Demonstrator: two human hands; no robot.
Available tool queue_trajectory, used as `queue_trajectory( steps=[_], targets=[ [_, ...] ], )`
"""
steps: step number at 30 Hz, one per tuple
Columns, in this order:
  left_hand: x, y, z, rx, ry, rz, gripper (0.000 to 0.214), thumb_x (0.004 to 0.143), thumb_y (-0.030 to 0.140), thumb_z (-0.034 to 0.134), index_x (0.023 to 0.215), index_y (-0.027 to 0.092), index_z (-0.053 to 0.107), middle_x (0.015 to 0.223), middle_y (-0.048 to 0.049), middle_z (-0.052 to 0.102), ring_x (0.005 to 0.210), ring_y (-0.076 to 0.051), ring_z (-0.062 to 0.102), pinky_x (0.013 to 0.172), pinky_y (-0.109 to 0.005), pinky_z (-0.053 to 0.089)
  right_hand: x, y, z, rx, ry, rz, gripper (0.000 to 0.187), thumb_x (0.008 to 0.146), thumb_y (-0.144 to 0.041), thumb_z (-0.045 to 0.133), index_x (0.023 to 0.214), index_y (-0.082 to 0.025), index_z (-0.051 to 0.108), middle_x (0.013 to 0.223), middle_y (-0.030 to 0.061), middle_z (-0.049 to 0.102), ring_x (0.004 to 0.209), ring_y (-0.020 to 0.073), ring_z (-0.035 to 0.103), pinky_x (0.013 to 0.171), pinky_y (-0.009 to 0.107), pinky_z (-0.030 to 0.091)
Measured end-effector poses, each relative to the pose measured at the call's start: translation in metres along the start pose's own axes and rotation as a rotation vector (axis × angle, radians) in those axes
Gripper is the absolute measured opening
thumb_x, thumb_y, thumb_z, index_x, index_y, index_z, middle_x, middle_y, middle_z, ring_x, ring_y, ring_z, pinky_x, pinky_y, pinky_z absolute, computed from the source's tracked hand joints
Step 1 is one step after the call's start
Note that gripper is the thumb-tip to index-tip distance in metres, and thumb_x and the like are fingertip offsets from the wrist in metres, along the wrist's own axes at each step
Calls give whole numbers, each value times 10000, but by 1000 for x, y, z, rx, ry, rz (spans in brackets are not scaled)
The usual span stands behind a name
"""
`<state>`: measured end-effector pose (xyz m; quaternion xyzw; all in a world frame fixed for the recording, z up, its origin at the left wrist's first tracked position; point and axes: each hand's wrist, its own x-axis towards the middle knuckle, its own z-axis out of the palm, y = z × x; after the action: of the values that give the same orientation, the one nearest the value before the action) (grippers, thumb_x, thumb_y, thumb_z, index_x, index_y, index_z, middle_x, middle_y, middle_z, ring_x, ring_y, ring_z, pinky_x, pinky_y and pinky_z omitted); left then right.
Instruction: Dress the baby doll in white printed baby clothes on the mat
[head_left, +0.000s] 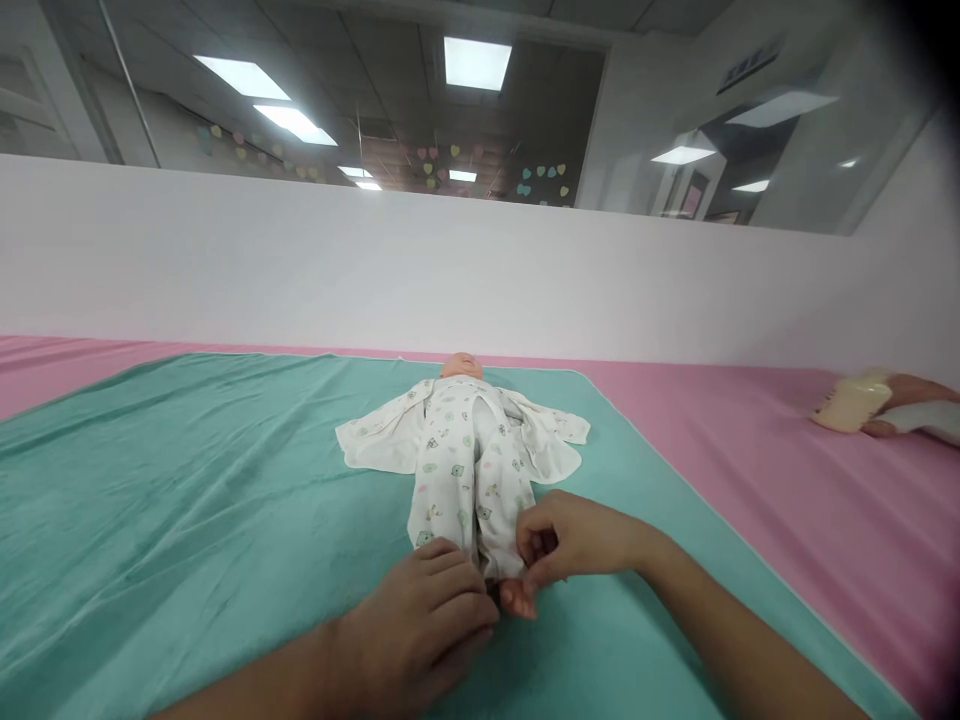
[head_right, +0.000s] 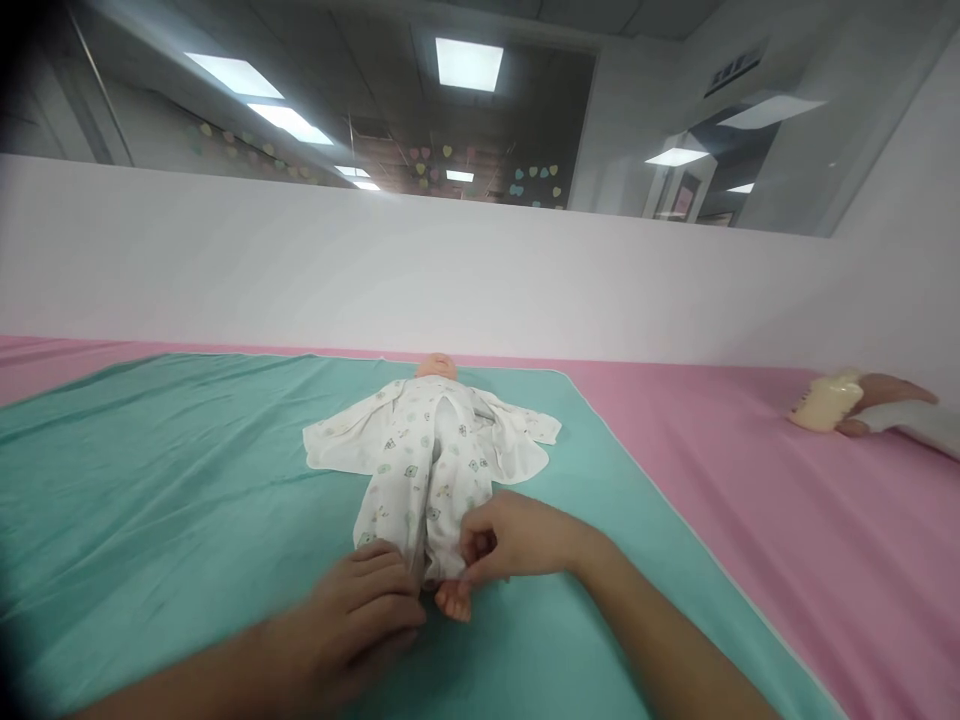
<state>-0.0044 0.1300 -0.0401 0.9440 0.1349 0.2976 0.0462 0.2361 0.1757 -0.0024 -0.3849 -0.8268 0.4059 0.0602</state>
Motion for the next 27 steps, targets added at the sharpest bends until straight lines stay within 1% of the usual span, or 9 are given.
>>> queue_trajectory(
  steps=[3,6,8,10,13,16,19,23,27],
  targets=[
    [-1,-3,0,-58,118,-118,104,851,91,451,882,168,515,735,-29,567,690,-135,488,668,-287,380,-5,-6,0,-178,124,0,308,635,-390,741,810,-186,590,746,-37,575,646,97,487,512,195,316],
    [0,-5,-1,-89,174,-204,124,862,88,426,867,175,515,689,-12,540,645,-126,472,653,-280,368,-8,-15,3,-295,237,-25,331,621,-341,735,858,-203,550,828,-40,558,688,108,472,538,207,304],
    [2,-5,0,-64,163,-222,115,853,102,444,875,182,524,719,-14,552,678,-135,486,677,-293,367,-8,-18,8,-352,221,-74,292,635,-308,715,833,-199,529,846,-38,539,706,111,472,564,215,309],
    [5,-5,1,-27,136,-254,93,830,130,487,888,189,529,786,-25,578,749,-158,504,715,-316,369,-7,-19,13,-431,223,-146,181,677,-216,654,795,-191,519,863,-32,525,732,110,473,595,220,314],
    [9,-3,3,-5,89,-307,173,791,180,558,958,195,516,915,-40,597,863,-197,509,782,-356,369,-3,-18,19,-537,267,-232,95,716,-108,539,768,-184,515,852,-20,523,756,107,472,624,224,313],
    [11,-1,5,-6,58,-337,272,768,207,592,1020,198,490,965,-46,585,894,-210,501,812,-377,365,1,-18,22,-582,364,-263,80,743,-109,487,770,-183,501,794,-16,524,730,106,460,612,227,301],
    [10,1,7,7,86,-373,318,736,153,587,1027,193,464,946,-41,573,860,-203,498,798,-375,365,6,-16,29,-617,480,-342,58,755,-132,462,761,-184,486,722,-18,509,675,103,435,581,233,279],
    [10,2,11,4,103,-410,201,735,117,550,897,187,454,830,-14,552,773,-179,486,743,-350,367,9,-13,42,-686,570,-513,70,773,-191,445,709,-184,472,675,-18,494,594,96,389,534,257,232],
    [10,0,10,-10,117,-382,116,763,102,498,828,189,457,795,-10,544,751,-169,476,720,-342,359,7,-13,49,-695,577,-565,111,776,-239,461,679,-187,460,637,-27,489,548,92,363,508,270,202]
  ],
)
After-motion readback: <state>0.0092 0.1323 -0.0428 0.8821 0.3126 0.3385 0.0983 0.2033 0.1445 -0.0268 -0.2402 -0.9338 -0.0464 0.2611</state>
